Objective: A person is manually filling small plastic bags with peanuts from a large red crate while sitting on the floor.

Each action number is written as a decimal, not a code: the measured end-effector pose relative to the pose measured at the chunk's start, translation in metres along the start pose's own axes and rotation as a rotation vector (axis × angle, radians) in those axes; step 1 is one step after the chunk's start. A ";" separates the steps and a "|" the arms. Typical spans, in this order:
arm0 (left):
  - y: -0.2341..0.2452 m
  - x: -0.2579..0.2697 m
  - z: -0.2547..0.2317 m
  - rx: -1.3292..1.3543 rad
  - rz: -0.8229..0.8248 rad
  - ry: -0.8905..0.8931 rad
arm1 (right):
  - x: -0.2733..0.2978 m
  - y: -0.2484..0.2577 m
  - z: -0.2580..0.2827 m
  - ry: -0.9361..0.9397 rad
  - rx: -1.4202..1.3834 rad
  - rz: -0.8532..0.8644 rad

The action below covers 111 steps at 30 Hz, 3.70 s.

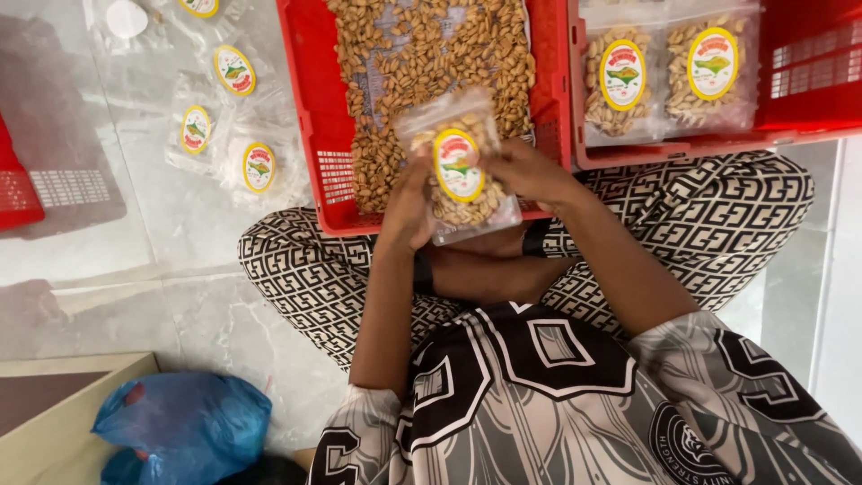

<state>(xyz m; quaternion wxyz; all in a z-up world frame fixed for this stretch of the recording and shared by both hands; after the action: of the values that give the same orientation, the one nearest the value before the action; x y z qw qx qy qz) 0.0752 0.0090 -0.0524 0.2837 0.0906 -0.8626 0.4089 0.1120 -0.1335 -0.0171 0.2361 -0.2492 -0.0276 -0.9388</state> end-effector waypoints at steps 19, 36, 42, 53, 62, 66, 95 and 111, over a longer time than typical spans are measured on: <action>0.036 -0.017 0.009 0.063 0.128 -0.079 | -0.015 -0.002 -0.019 0.308 0.230 0.306; 0.054 -0.009 -0.040 0.278 0.251 -0.146 | 0.007 0.002 0.031 0.267 0.181 0.318; 0.061 -0.009 -0.049 0.463 0.215 -0.137 | 0.013 0.097 -0.001 0.124 -0.003 -0.061; 0.071 -0.017 -0.044 0.603 -0.013 -0.130 | -0.028 0.295 0.038 0.234 0.265 -0.683; 0.078 -0.023 -0.039 0.621 -0.024 -0.145 | -0.096 0.289 0.013 0.285 0.826 -0.571; 0.087 -0.028 -0.035 0.639 -0.043 -0.167 | -0.100 0.272 0.016 0.559 1.233 -0.588; 0.134 0.003 -0.189 0.110 -0.195 -0.559 | -0.005 0.039 0.020 0.613 1.871 -0.407; 0.224 -0.050 -0.223 -1.479 -0.967 0.242 | -0.013 0.048 0.021 0.358 1.678 -0.394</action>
<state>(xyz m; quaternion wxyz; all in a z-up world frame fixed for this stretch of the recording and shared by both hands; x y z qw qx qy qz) 0.1216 0.3201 -0.1145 0.5004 0.1946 -0.7374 -0.4097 0.1537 -0.1666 -0.0079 0.1758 0.1668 -0.7133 -0.6576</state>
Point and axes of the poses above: each hand's wrist, its own x-axis away from the middle knuckle, its own y-axis out of the back of the hand, z = x × y, the point moved 8 cm from there along -x, towards the middle knuckle, and after that the axes turned 10 degrees about x, right-handed, at the moved point
